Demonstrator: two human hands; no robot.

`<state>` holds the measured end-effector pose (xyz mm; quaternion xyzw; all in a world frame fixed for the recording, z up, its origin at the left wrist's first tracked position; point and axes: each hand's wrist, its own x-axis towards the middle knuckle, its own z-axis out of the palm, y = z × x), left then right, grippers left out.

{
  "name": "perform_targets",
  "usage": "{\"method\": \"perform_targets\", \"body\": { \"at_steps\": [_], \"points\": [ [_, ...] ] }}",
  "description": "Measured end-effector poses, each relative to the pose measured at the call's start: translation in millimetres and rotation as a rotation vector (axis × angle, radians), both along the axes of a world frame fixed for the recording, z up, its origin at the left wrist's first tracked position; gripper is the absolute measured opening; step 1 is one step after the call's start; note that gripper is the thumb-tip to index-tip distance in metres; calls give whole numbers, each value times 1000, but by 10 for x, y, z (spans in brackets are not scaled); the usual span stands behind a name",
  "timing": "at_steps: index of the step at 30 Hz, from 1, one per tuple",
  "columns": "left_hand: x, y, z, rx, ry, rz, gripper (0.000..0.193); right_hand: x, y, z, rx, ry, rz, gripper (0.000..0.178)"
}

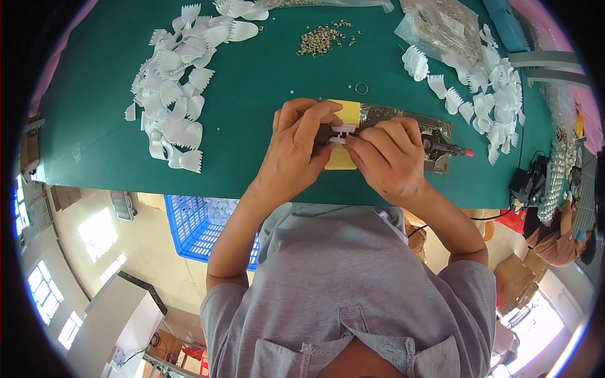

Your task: Assembling metal rings into white plastic components using a workbench fixture.

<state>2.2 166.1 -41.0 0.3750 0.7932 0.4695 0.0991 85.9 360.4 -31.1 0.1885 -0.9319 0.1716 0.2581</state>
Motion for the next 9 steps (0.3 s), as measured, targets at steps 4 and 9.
{"method": "perform_targets", "body": {
  "at_steps": [4,9],
  "points": [
    [6,22,-80,82,-57,34,65,-16,19,-13,-52,4,10,26],
    [27,7,-134,41,-51,49,63,-105,127,123,-284,-295,44,16]
  ]
}}
